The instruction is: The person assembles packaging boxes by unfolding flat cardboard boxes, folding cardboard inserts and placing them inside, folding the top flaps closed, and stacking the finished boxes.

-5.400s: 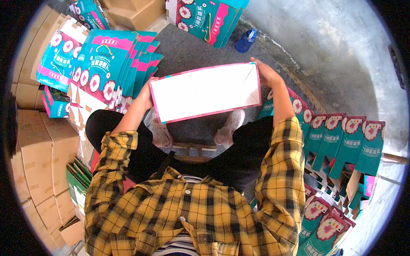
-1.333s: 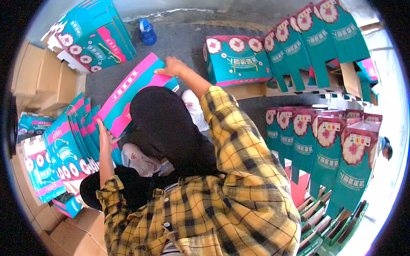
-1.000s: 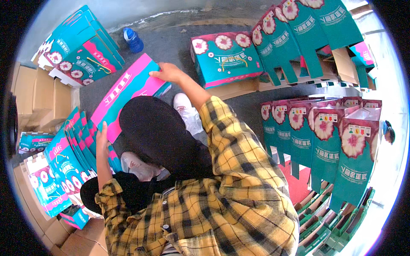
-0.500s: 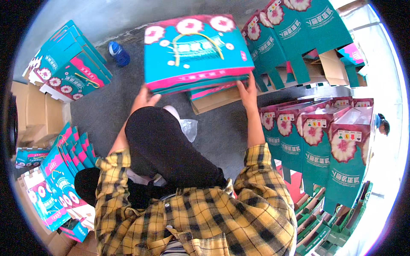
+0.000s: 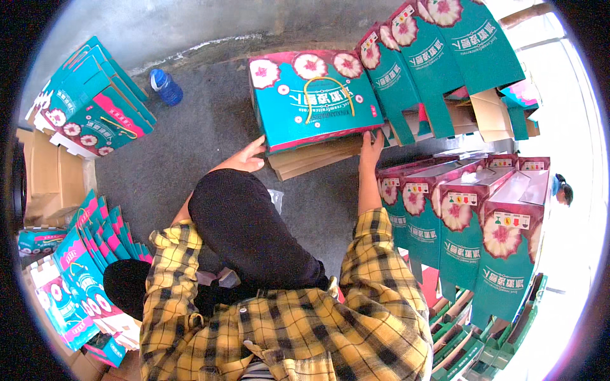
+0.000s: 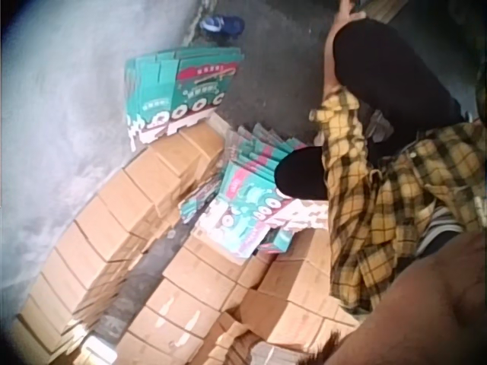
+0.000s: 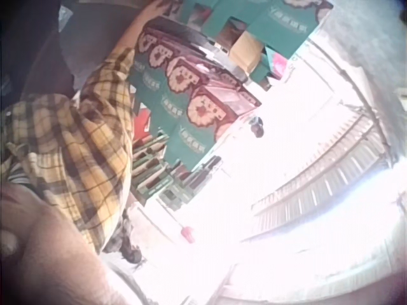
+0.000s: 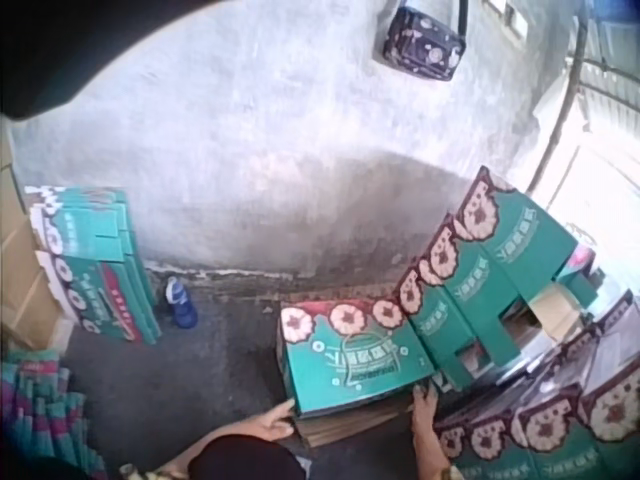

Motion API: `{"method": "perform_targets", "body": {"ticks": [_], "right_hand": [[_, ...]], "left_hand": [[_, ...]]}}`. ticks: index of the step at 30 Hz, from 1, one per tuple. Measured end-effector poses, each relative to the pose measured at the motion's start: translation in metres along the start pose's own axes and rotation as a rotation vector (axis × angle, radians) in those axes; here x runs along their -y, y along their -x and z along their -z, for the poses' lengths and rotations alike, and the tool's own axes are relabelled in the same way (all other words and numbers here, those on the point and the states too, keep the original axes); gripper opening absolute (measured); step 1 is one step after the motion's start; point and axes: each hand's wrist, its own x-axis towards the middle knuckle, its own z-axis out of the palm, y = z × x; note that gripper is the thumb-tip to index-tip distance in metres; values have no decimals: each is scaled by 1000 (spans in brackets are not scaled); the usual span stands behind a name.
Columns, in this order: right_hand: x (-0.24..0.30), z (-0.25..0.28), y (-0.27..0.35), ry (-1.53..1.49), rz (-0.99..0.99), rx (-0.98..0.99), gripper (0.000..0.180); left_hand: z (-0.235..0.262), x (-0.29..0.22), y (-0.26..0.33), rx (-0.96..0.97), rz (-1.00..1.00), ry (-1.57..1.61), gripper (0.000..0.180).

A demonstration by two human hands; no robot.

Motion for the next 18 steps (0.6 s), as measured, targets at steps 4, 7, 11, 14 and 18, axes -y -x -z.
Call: {"method": "perform_targets", "body": {"ticks": [4,7,11,14,18], "right_hand": [[-7,-2,11,169,-31,54,67],[-22,-1,0,370,35,45,67],[-46,42,-41,857,383,70,60],[2,-16,5,502,-21,71,61],[39,2,41,455,27,-162,55]], "left_hand": [[-1,-7,8,94,61,46,82],[-3,-4,4,150,87,15,84],[-19,-5,-16,121,0,48,77],[2,-9,39,-177,87,51,64],[31,-16,103,-343,29,-275,41]]}}
